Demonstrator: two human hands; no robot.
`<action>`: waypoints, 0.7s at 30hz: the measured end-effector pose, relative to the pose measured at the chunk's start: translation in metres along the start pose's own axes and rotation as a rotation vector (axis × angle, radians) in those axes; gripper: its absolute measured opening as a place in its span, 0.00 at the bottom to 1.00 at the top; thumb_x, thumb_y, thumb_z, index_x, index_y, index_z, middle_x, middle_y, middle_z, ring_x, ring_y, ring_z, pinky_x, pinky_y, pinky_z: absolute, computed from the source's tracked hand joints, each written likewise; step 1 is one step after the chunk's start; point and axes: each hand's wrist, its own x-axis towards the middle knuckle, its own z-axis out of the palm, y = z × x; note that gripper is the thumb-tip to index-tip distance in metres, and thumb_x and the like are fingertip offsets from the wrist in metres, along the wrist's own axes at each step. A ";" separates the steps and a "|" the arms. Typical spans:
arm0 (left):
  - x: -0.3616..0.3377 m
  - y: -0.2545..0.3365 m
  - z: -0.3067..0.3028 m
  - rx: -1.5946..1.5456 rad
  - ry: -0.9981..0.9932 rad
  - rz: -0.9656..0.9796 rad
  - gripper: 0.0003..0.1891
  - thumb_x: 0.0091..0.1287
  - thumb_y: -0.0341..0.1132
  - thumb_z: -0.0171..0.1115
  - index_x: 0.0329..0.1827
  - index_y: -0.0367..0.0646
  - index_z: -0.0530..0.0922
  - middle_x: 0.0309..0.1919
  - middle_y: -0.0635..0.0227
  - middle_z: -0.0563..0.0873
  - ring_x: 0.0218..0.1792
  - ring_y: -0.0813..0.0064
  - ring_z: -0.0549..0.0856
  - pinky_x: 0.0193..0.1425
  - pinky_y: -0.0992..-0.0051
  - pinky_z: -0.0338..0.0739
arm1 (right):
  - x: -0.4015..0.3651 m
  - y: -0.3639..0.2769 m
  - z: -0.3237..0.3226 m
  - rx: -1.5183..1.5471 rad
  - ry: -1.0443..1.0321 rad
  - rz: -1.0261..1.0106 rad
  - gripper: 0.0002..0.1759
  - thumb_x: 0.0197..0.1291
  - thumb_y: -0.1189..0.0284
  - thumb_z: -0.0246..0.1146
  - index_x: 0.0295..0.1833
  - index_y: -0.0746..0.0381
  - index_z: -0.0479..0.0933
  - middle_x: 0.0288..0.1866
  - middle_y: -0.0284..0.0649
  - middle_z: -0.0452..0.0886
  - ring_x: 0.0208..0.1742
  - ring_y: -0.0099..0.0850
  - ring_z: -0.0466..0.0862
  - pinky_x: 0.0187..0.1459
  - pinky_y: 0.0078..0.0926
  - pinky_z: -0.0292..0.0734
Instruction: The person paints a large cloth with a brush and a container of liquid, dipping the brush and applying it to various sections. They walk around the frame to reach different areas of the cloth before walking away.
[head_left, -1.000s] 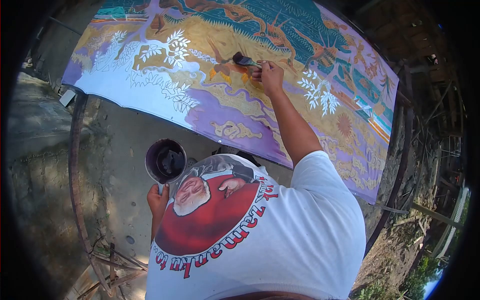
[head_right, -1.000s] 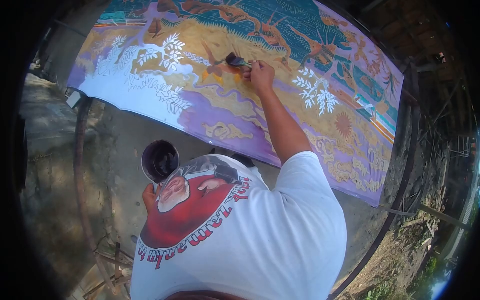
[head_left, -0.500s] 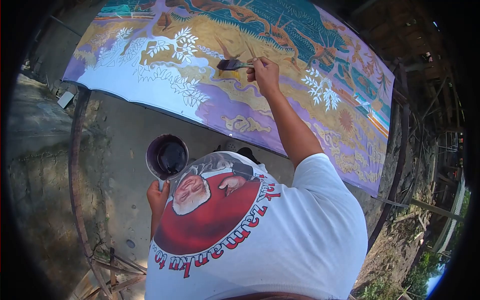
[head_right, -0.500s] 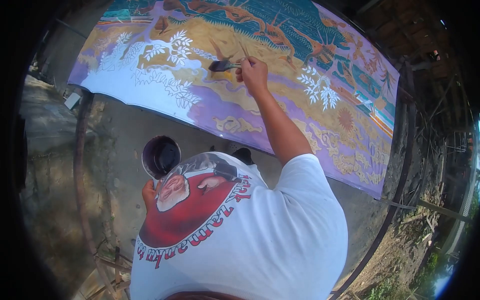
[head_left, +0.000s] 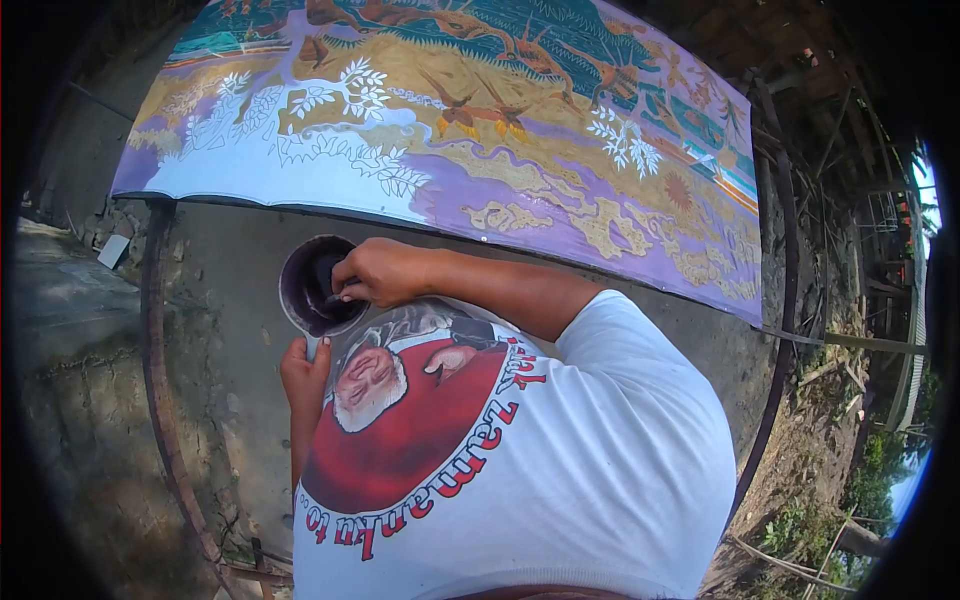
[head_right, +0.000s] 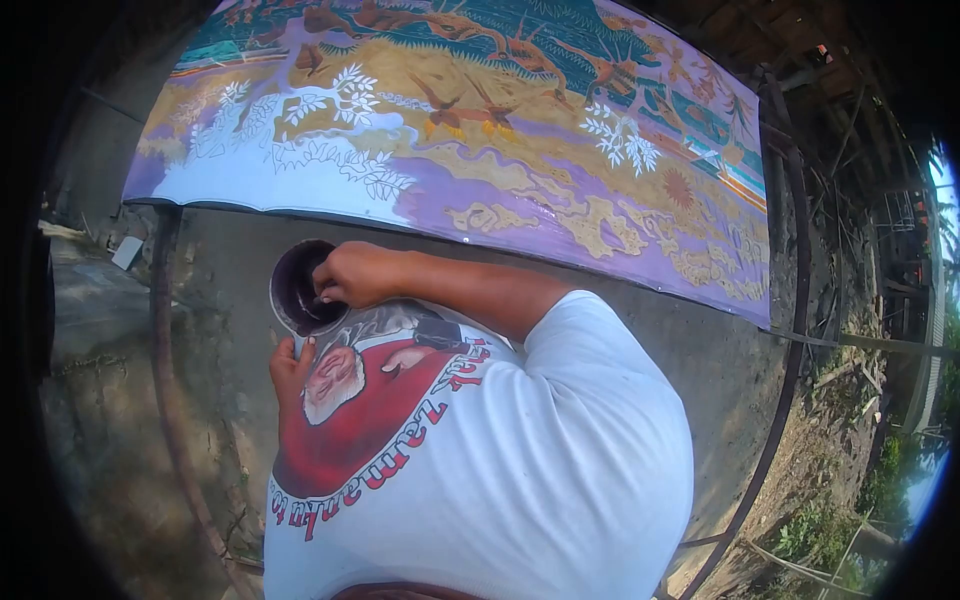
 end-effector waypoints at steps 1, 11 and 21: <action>0.003 -0.012 -0.005 -0.013 -0.001 -0.009 0.24 0.71 0.35 0.70 0.23 0.44 0.62 0.21 0.79 0.65 0.26 0.86 0.63 0.26 0.74 0.58 | 0.001 0.001 0.001 0.200 0.110 0.067 0.12 0.68 0.68 0.66 0.49 0.65 0.85 0.35 0.44 0.88 0.35 0.38 0.89 0.39 0.36 0.83; 0.019 -0.031 -0.051 -0.077 -0.046 -0.068 0.18 0.71 0.37 0.69 0.26 0.41 0.71 0.20 0.76 0.73 0.26 0.86 0.67 0.28 0.74 0.64 | -0.016 0.032 0.001 1.572 0.835 0.411 0.18 0.79 0.62 0.56 0.58 0.66 0.79 0.37 0.41 0.85 0.33 0.28 0.86 0.39 0.32 0.88; 0.023 -0.075 -0.072 -0.118 0.006 -0.047 0.17 0.72 0.35 0.68 0.27 0.40 0.72 0.21 0.78 0.72 0.27 0.87 0.67 0.29 0.76 0.63 | -0.115 0.159 -0.087 1.182 1.489 0.464 0.17 0.79 0.63 0.56 0.58 0.66 0.77 0.37 0.43 0.84 0.32 0.32 0.86 0.37 0.33 0.88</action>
